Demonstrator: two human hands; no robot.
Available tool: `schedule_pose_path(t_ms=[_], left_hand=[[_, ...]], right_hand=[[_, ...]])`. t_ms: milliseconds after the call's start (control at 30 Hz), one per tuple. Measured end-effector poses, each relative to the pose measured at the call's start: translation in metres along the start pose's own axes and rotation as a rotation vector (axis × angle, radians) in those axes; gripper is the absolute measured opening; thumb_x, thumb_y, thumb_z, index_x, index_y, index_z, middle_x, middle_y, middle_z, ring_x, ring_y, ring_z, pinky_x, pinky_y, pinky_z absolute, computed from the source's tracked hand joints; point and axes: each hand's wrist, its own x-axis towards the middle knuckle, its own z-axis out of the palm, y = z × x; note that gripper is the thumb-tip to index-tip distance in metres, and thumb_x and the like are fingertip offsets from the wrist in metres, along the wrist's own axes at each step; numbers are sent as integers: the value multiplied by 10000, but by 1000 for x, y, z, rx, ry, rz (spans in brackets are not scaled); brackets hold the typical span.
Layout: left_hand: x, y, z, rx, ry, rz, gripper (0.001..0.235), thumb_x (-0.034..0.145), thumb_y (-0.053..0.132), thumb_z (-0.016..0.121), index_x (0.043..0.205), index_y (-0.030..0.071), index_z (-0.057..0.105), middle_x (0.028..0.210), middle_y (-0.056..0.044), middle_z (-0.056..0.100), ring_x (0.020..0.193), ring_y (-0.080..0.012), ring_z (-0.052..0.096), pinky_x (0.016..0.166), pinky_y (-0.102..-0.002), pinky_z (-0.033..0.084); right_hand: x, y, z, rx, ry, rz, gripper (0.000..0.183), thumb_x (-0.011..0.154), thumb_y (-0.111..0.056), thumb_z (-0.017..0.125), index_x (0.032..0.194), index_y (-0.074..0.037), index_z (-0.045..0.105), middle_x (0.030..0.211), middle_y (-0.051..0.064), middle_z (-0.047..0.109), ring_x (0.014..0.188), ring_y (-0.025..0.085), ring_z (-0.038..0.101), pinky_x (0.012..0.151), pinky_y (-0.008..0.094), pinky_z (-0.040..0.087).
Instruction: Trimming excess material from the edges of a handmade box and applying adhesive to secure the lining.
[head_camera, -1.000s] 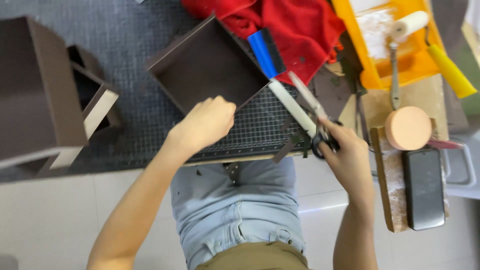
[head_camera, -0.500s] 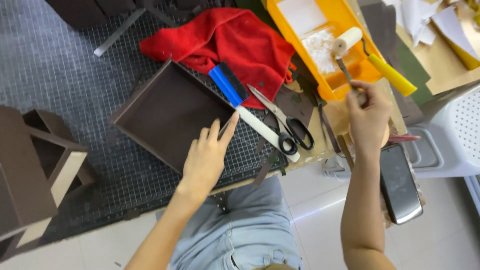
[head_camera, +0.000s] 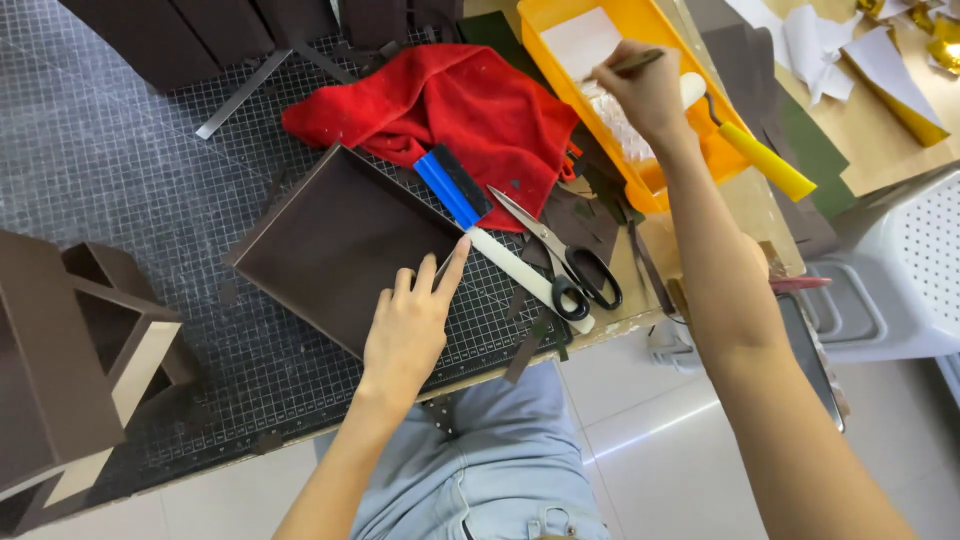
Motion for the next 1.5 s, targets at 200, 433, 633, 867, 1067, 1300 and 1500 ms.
schedule_pose_path(t_ms=[200, 433, 633, 867, 1067, 1300, 1500], left_hand=[[0, -1, 0, -28, -1, 5, 991, 740, -78, 582, 1604, 229, 208, 1256, -47, 604, 859, -204, 553, 568, -287, 525], [9, 10, -2, -289, -75, -23, 1049, 679, -114, 610, 1601, 179, 207, 1293, -109, 584, 972, -301, 568, 704, -422, 540], [4, 19, -21, -727, 57, -112, 659, 875, -52, 491, 1516, 2, 345, 1464, -203, 452, 1214, -391, 521, 878, -504, 488], [-65, -17, -41, -803, 342, -115, 535, 960, 366, 620, 1390, 60, 534, 1494, -165, 471, 1406, -338, 459, 1131, -523, 353], [-104, -13, 5, -396, 176, -267, 703, 917, 615, 615, 1410, 125, 504, 1602, -152, 320, 1498, -345, 312, 1082, -700, 265], [-104, 12, 60, -270, 368, -392, 625, 1057, 570, 224, 1443, 127, 437, 1626, -157, 317, 1529, -301, 207, 1146, -674, 41], [-98, 17, 68, -109, 460, -433, 671, 1052, 563, 84, 1380, 121, 468, 1591, -169, 376, 1509, -315, 250, 1132, -719, 91]], right_hand=[[-12, -15, -34, -63, 153, 73, 78, 1049, 55, 736, 981, 29, 706, 832, 131, 719, 667, 127, 686, 544, 145, 558], [-29, -8, -46, -182, 62, 85, 111, 1061, 15, 740, 956, 42, 717, 842, 141, 706, 714, 176, 699, 679, 255, 620], [-22, 42, -54, -248, 87, 87, 97, 926, -13, 698, 839, -28, 737, 730, 53, 714, 605, 57, 621, 501, 233, 476], [-47, 49, -52, -274, 192, 62, 268, 1040, -40, 710, 779, -56, 648, 691, 50, 633, 627, 84, 541, 550, 284, 393], [-115, -170, 21, 602, -66, 466, 461, 883, -363, 337, 949, -42, 662, 912, 116, 670, 754, 178, 630, 661, 272, 506], [-191, -243, 90, 376, -280, -25, 94, 851, -20, 727, 877, -3, 638, 825, 124, 756, 513, 176, 656, 470, 248, 502], [-188, -240, 110, 224, -300, -411, 45, 869, -27, 709, 876, -18, 666, 784, 107, 714, 625, 216, 638, 540, 261, 538]])
